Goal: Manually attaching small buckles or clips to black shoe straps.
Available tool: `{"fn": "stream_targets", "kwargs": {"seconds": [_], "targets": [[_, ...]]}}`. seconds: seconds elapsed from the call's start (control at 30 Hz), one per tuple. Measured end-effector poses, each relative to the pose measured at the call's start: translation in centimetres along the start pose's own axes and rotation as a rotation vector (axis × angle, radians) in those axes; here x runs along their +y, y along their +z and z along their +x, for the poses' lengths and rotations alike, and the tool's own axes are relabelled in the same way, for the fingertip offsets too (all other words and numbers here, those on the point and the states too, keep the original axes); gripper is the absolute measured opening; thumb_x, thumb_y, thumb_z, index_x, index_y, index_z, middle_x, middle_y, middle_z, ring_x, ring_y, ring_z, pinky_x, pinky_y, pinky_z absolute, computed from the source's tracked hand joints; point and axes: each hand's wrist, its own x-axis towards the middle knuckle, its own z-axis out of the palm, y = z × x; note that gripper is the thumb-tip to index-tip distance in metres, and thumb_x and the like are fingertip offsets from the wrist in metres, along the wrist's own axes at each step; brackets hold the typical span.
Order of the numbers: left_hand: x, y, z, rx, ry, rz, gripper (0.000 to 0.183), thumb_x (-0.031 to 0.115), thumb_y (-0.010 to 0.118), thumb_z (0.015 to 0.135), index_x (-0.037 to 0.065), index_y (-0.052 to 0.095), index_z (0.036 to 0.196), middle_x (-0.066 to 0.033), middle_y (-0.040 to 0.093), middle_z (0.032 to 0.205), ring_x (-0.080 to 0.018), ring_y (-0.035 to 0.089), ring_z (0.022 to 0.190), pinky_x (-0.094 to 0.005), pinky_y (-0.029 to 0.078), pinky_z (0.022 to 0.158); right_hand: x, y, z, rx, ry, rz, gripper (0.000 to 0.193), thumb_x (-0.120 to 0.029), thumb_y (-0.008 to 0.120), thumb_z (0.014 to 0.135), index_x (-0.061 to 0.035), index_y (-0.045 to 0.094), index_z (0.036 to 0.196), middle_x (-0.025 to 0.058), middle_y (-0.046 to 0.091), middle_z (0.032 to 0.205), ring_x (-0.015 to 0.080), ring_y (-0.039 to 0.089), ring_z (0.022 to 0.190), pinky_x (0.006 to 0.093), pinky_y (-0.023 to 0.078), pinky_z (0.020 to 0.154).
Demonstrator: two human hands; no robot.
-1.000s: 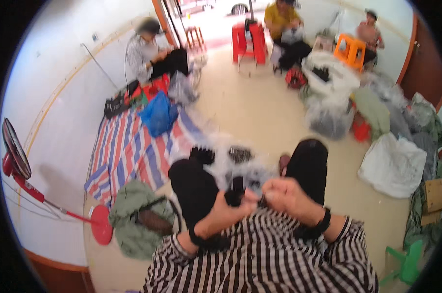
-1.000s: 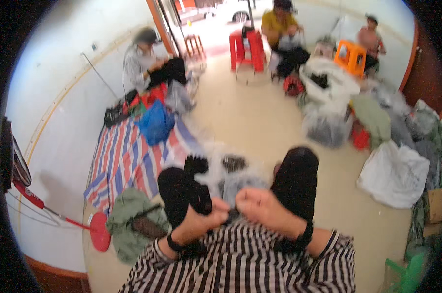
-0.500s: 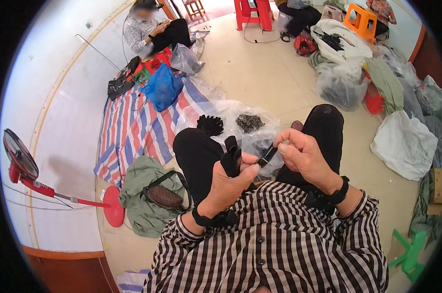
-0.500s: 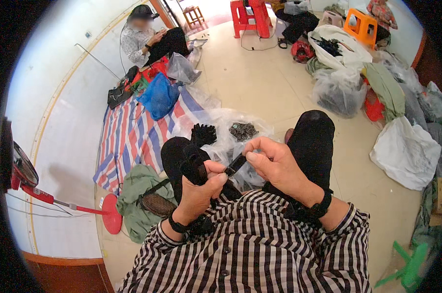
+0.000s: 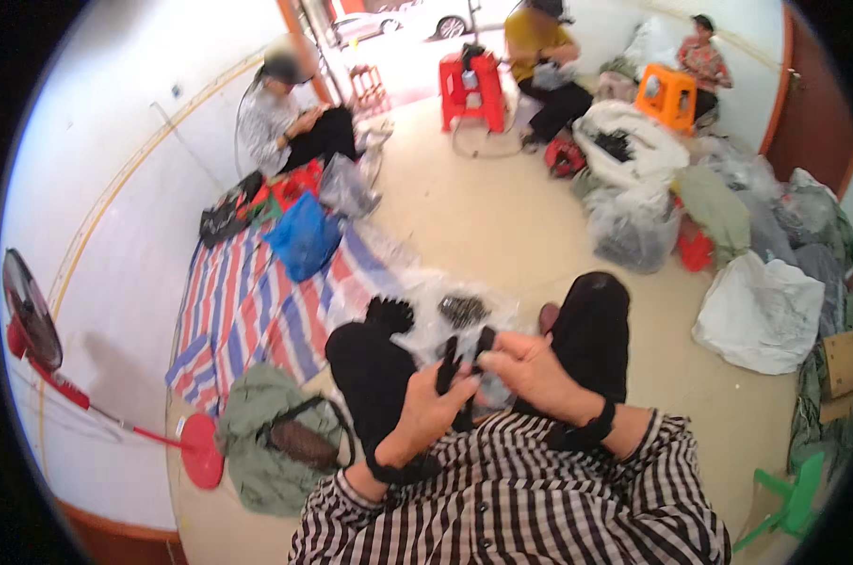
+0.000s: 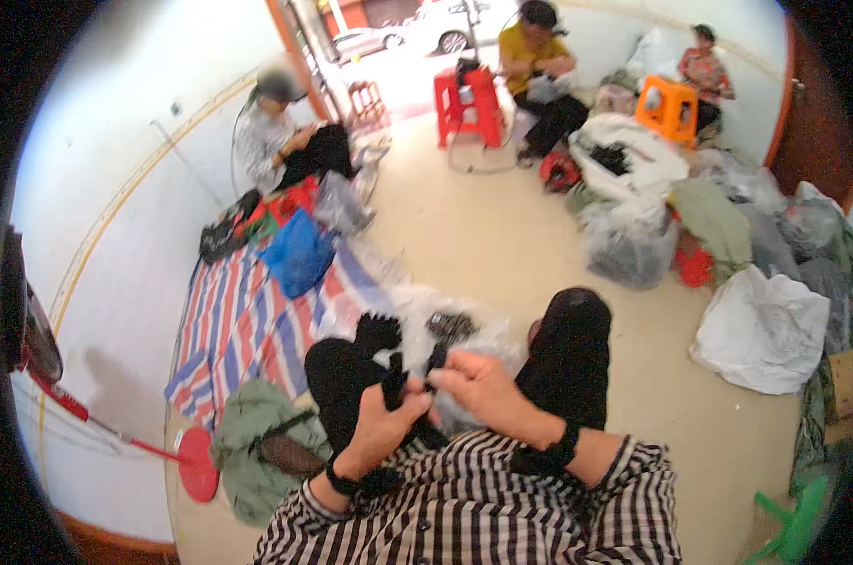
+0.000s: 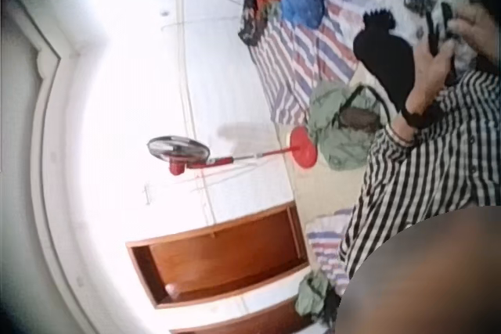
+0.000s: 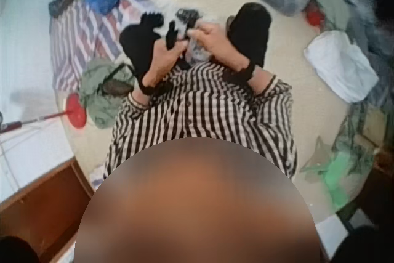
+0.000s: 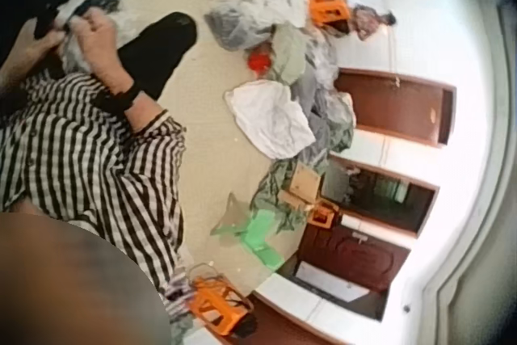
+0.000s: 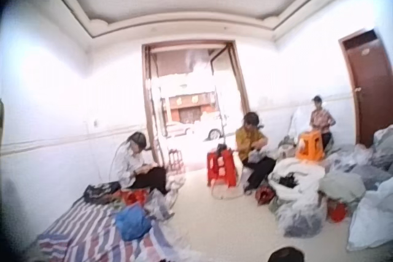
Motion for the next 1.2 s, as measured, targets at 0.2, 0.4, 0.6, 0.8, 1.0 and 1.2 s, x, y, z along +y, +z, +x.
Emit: {"fn": "stream_targets", "kwargs": {"seconds": [0.2,0.4,0.6,0.8,1.0,1.2], "targets": [[1.1,-0.5,-0.8,-0.114,-0.18,-0.217,0.011,0.009,0.057,0.08,0.0,0.058,0.086,0.0017,0.054,0.059,-0.0026,0.037,0.044,-0.0186,0.026,0.04,2.2,0.4,-0.2,-0.099,-0.108,-0.045,0.015,-0.014,0.055,0.086,-0.0035,0.053,0.075,-0.0007,0.054,0.062,0.0037,0.046,0.058,0.0211,0.037,0.052],[0.6,0.3,-0.9,0.0,-0.143,-0.331,0.012,0.009,0.06,0.08,-0.002,0.058,0.081,-0.0041,0.057,0.06,-0.0041,0.041,0.043,-0.019,0.03,0.04,2.8,0.3,0.1,0.037,-0.152,-0.084,0.013,-0.015,0.057,0.085,-0.0026,0.056,0.089,-0.003,0.051,0.062,0.0024,0.043,0.058,0.0203,0.035,0.05],[-2.0,0.2,-0.3,0.072,0.051,-0.016,0.016,0.014,0.064,0.08,-0.001,0.061,0.076,-0.0007,0.058,0.059,-0.0063,0.053,0.054,-0.0219,0.04,0.05,3.0,-0.4,-0.9,0.169,-0.125,-0.26,0.018,-0.017,0.056,0.086,-0.001,0.054,0.094,-0.0017,0.047,0.061,0.0042,0.04,0.055,0.0215,0.032,0.048],[-1.2,0.7,-0.4,-0.01,0.135,0.097,0.015,0.018,0.062,0.081,0.002,0.061,0.082,-0.0007,0.057,0.059,-0.005,0.051,0.056,-0.0235,0.041,0.051,4.8,-0.5,-0.1,0.032,-0.183,-0.27,0.016,-0.017,0.056,0.086,-0.0011,0.055,0.091,-0.0018,0.047,0.061,0.0049,0.04,0.056,0.0232,0.033,0.048],[-1.8,0.6,-0.6,-0.108,0.0,0.059,0.015,0.015,0.06,0.083,0.0,0.06,0.083,-0.0007,0.058,0.063,-0.0063,0.052,0.059,-0.0231,0.042,0.054,4.2,-0.4,-0.2,0.001,-0.228,-0.276,0.017,-0.018,0.056,0.086,-0.0004,0.056,0.087,-0.0001,0.048,0.06,0.0066,0.042,0.057,0.0231,0.035,0.05],[-0.3,0.8,-0.9,-0.08,-0.207,-0.085,0.011,0.005,0.056,0.082,-0.001,0.06,0.089,-0.0028,0.062,0.068,-0.0042,0.049,0.055,-0.0187,0.035,0.047,4.6,-0.4,0.3,0.029,-0.362,-0.346,0.018,-0.018,0.055,0.087,-0.0003,0.057,0.081,0.0041,0.059,0.063,0.0096,0.054,0.056,0.0257,0.041,0.051]]}}
